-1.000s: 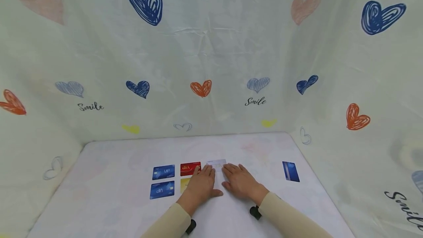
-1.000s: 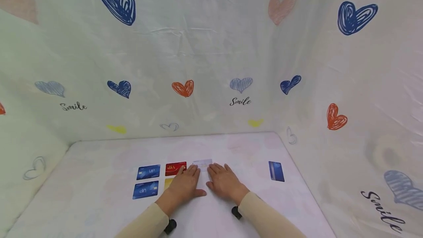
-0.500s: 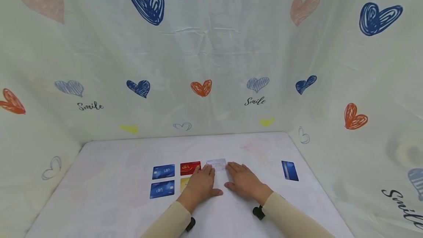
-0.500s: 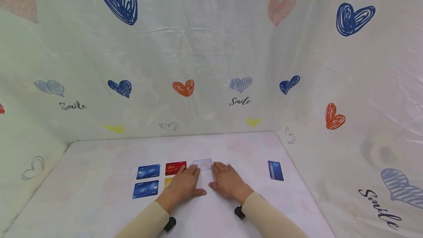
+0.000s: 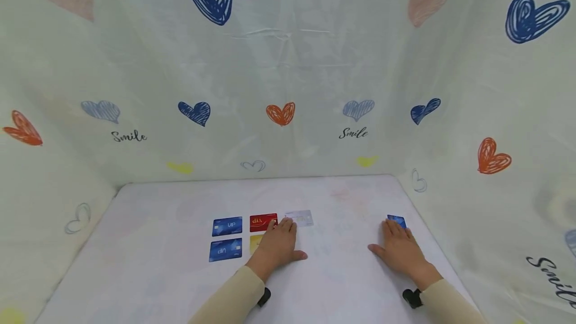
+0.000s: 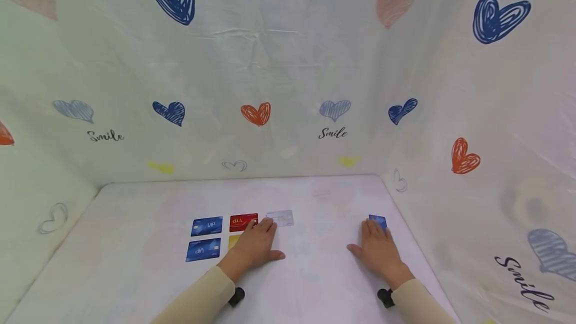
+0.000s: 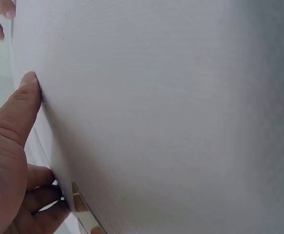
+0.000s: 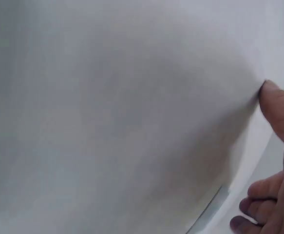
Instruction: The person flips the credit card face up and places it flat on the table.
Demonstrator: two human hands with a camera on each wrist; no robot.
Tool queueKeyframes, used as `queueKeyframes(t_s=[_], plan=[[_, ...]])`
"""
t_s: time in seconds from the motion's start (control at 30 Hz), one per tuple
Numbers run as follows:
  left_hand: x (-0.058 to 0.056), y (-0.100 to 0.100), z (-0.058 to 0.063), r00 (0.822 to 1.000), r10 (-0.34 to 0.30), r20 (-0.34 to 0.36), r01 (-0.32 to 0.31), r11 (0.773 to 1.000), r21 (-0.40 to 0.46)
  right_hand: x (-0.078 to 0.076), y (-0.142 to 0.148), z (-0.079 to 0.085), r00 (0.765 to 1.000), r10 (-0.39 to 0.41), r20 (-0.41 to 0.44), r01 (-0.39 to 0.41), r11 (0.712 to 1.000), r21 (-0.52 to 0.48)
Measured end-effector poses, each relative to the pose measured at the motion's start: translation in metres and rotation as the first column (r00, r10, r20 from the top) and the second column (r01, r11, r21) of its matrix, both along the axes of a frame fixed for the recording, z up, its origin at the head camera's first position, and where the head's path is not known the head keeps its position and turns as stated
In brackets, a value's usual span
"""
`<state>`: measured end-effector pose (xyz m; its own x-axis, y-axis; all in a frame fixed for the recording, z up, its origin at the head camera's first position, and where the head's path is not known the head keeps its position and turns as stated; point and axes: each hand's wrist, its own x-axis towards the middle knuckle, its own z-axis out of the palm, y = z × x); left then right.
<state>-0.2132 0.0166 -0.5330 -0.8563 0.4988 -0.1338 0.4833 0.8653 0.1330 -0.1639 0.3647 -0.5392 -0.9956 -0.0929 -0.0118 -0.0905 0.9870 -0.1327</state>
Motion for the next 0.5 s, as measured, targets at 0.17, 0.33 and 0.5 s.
queueKeyframes(t_s=[0.17, 0.33, 0.5], plan=[[0.0, 0.003, -0.001, 1.0, 0.006, 0.002, -0.006, 1.0, -0.012, 0.006, 0.023, 0.001, 0.991, -0.127, 0.041, 0.127, 0.992, 0.015], [0.001, 0.004, 0.0, 1.0, 0.006, 0.008, -0.006, 1.0, -0.002, 0.005, 0.022, -0.001, 0.984, -0.121, 0.133, 0.123, 0.992, -0.004], [0.001, 0.003, -0.001, 1.0, 0.017, 0.01, -0.017, 1.0, -0.012, 0.005, 0.011, -0.004, 0.993, -0.058, 0.099, 0.059, 0.998, -0.001]])
